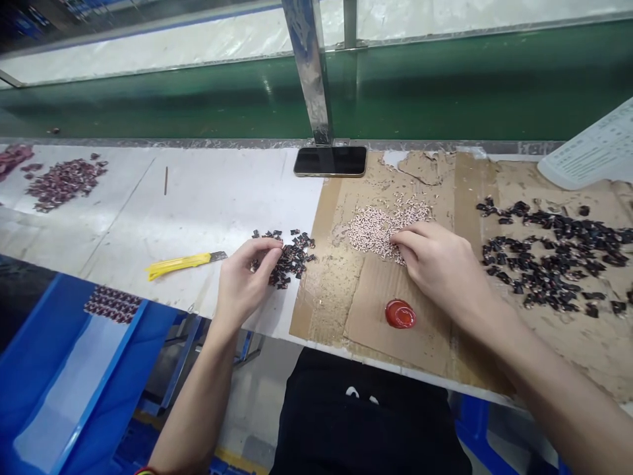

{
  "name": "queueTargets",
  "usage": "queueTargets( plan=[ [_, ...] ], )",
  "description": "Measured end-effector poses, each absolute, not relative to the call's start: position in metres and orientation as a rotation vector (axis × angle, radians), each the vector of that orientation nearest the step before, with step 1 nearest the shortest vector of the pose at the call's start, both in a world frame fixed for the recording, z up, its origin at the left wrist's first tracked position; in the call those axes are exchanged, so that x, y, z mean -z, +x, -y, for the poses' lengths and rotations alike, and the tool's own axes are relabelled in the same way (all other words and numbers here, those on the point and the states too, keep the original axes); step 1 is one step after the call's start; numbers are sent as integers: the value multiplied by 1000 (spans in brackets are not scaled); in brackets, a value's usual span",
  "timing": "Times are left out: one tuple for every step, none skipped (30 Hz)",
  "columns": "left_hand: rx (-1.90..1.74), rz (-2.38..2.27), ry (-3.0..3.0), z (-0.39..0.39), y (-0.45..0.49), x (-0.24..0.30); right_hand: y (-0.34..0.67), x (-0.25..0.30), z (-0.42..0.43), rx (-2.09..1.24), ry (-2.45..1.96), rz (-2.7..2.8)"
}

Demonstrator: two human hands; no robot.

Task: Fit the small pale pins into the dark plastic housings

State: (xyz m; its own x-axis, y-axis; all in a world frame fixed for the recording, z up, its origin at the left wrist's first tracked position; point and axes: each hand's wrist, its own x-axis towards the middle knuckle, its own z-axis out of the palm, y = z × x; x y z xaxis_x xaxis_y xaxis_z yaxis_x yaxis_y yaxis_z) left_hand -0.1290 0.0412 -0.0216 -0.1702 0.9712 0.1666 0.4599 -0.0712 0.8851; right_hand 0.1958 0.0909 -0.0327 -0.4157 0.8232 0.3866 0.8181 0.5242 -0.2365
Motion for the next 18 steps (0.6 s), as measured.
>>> queueTargets(
  plan=[
    [-1234, -1642, 1459, -40, -127, 21, 195, 31, -91, -52, -1348, 2300],
    [-1264, -1623, 1374, -39, -126, 20, 195, 29, -91, -83, -1352, 2288],
    [-1288, -1599, 1295, -39, -124, 20, 194, 27, -90, -106, -1352, 2273],
    [-1306, -1572, 1225, -38, -123, 19, 194, 25, -90, -122, -1351, 2256],
    [-1319, -1542, 1165, -38, -121, 19, 194, 23, -89, -129, -1352, 2236],
    [-1328, -1512, 1114, -37, -120, 17, 195, 20, -88, -125, -1352, 2216],
    [-1333, -1483, 1073, -36, -117, 15, 196, 17, -86, -132, -1360, 2187],
    [-1338, -1450, 1029, -35, -114, 13, 197, 13, -84, -165, -1384, 2131],
    [-1345, -1409, 977, -34, -111, 10, 199, 10, -81, -234, -1425, 2042],
    [-1356, -1360, 923, -32, -105, 6, 200, 6, -76, -348, -1474, 1917],
    [-1372, -1308, 878, -30, -98, 2, 201, 3, -71, -508, -1509, 1763],
    [-1391, -1258, 854, -27, -90, -2, 202, 0, -66, -706, -1512, 1600],
    [-1407, -1224, 872, -25, -80, -6, 203, -3, -60, -907, -1481, 1447],
    [-1422, -1205, 936, -22, -69, -10, 203, -5, -54, -1084, -1422, 1328],
    [-1424, -1203, 1045, -19, -58, -14, 202, -7, -47, -1228, -1352, 1238],
    [-1414, -1203, 1178, -16, -46, -17, 201, -8, -41, -1333, -1289, 1173],
    [-1416, -1194, 1332, -14, -34, -19, 200, -9, -36, -1396, -1247, 1130],
    [-1425, -1177, 1497, -12, -24, -19, 198, -10, -31, -1430, -1227, 1101]
  ],
)
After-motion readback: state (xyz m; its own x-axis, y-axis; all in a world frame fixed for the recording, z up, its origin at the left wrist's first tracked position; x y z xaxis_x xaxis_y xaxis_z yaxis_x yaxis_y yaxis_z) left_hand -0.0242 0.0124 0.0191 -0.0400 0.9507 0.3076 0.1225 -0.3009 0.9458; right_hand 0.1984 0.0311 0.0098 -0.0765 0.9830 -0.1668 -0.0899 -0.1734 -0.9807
